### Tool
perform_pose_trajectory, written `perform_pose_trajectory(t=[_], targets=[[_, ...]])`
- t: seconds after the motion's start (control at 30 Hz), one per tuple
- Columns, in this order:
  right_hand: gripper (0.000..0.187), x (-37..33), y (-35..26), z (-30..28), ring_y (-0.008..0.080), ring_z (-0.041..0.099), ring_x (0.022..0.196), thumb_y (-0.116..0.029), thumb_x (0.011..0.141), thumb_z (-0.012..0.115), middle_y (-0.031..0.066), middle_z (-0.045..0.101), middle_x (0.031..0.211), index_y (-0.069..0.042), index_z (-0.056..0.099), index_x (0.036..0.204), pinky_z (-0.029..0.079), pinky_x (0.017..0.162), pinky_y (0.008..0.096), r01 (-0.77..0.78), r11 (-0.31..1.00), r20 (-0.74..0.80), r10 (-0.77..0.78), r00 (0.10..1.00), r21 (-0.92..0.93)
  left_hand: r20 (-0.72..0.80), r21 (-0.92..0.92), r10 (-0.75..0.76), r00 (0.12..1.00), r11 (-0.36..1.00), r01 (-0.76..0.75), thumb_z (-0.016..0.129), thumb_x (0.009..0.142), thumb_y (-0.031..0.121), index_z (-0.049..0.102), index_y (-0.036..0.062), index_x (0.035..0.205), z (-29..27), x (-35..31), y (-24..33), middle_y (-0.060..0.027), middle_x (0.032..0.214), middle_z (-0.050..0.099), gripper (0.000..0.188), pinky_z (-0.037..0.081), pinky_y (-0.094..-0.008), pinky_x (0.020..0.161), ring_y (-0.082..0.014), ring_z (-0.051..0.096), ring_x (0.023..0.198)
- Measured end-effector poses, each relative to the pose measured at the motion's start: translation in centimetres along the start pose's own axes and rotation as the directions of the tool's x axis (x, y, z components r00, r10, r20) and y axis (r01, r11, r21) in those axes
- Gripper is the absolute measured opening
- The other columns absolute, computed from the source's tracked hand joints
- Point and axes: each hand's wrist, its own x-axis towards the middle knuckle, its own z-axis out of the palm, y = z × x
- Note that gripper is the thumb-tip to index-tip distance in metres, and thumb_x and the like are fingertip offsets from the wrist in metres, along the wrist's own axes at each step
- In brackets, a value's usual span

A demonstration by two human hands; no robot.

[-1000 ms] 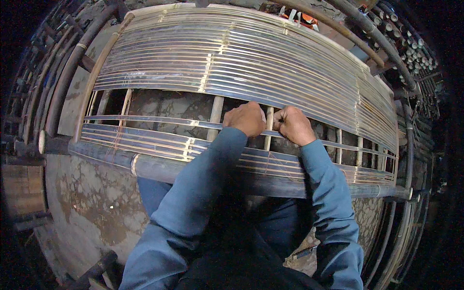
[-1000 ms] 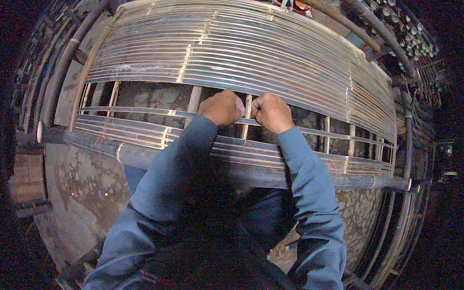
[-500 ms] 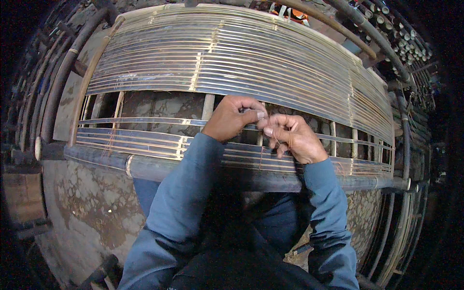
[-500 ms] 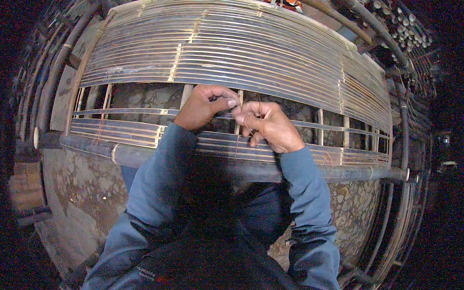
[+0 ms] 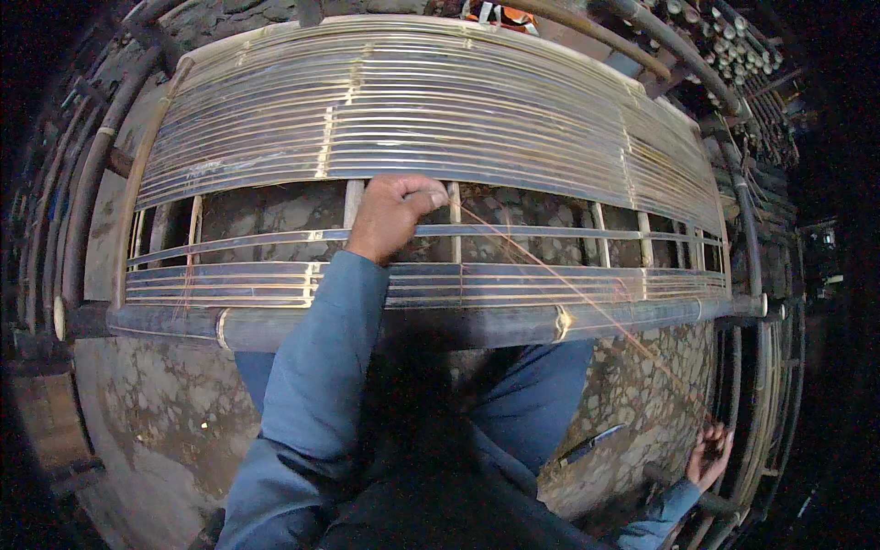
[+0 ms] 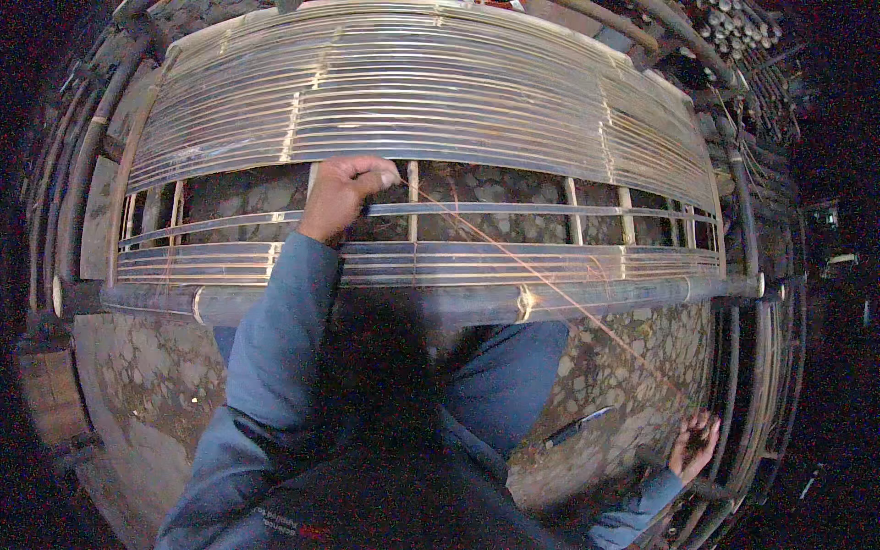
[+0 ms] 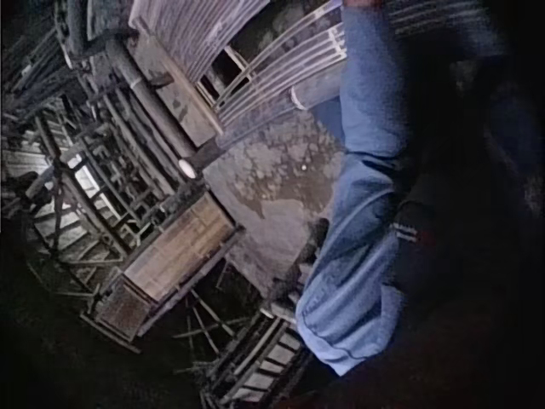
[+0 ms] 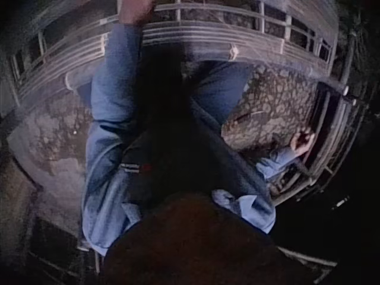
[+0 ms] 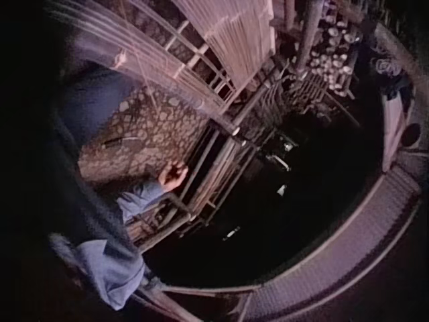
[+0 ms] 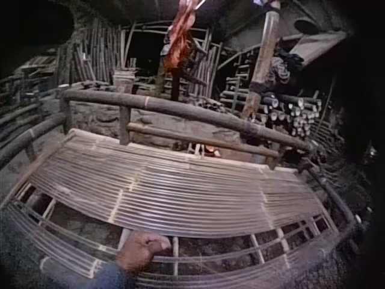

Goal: The person weaves thin bamboo strips onto a large bamboo furniture frame, using a string to tie and secure the strips to the cross-members of the structure.

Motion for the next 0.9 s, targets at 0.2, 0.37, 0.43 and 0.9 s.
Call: perform_pose_trajectory(t=[0.2,0.37,0.43,0.9], targets=[[0.023,-2.8,6.5,-6.6,0.0141,0.06,0.072,-0.033,0.1,0.066,-0.0001,0.063,0.084,-0.01,0.063,0.098,0.052,0.062,0.0314,-0.123,0.98,-0.245,0.082,0.966,-0.158,-0.106,0.089,-0.043,0.993,0.995,0.053,0.072,0.086,0.008,0.078,0.003,0.099,-0.5,0.0,0.7,-0.0102,0.094,0.076,0.015,0.053,-0.0337,0.084,-0.0191,0.069,0.09],[0.013,-10.4,11.0,19.5,0.0195,0.071,0.079,-0.013,0.098,0.066,0.0085,0.072,0.089,-0.003,0.072,0.1,0.058,0.073,0.0371,0.264,0.575,0.351,0.044,0.935,-0.775,-0.126,0.47,0.509,0.851,0.786,-0.401,0.074,0.082,0.003,0.071,0.0081,0.122,1.7,-5.3,7.3,-0.0193,0.119,0.065,0.04,0.051,-0.0428,0.098,-0.0373,0.063,0.115],[0.014,-15.1,13.7,28.0,0.0249,0.07,0.083,-0.013,0.091,0.067,0.0106,0.073,0.092,-0.002,0.073,0.097,0.056,0.076,0.0343,0.617,0.585,0.838,0.233,0.494,-0.526,-0.001,0.322,0.425,0.905,0.857,-0.402,0.078,0.082,0.011,0.065,0.0076,0.132,2.4,-10.9,9.3,-0.0184,0.126,0.065,0.052,0.048,-0.0441,0.104,-0.0366,0.06,0.123],[0.022,-28.0,19.4,41.0,0.0385,0.061,0.103,-0.017,0.092,0.068,0.0164,0.061,0.1,-0.003,0.062,0.108,0.049,0.093,0.0493,0.309,0.943,0.984,-0.155,0.083,0.123,-0.737,-0.482,-0.445,0.51,0.874,0.067,0.065,0.092,0.027,0.052,0.011,0.144,-21.0,-39.4,5.6,-0.0074,0.118,0.061,0.056,0.047,-0.0285,0.083,-0.0197,0.057,0.101]])
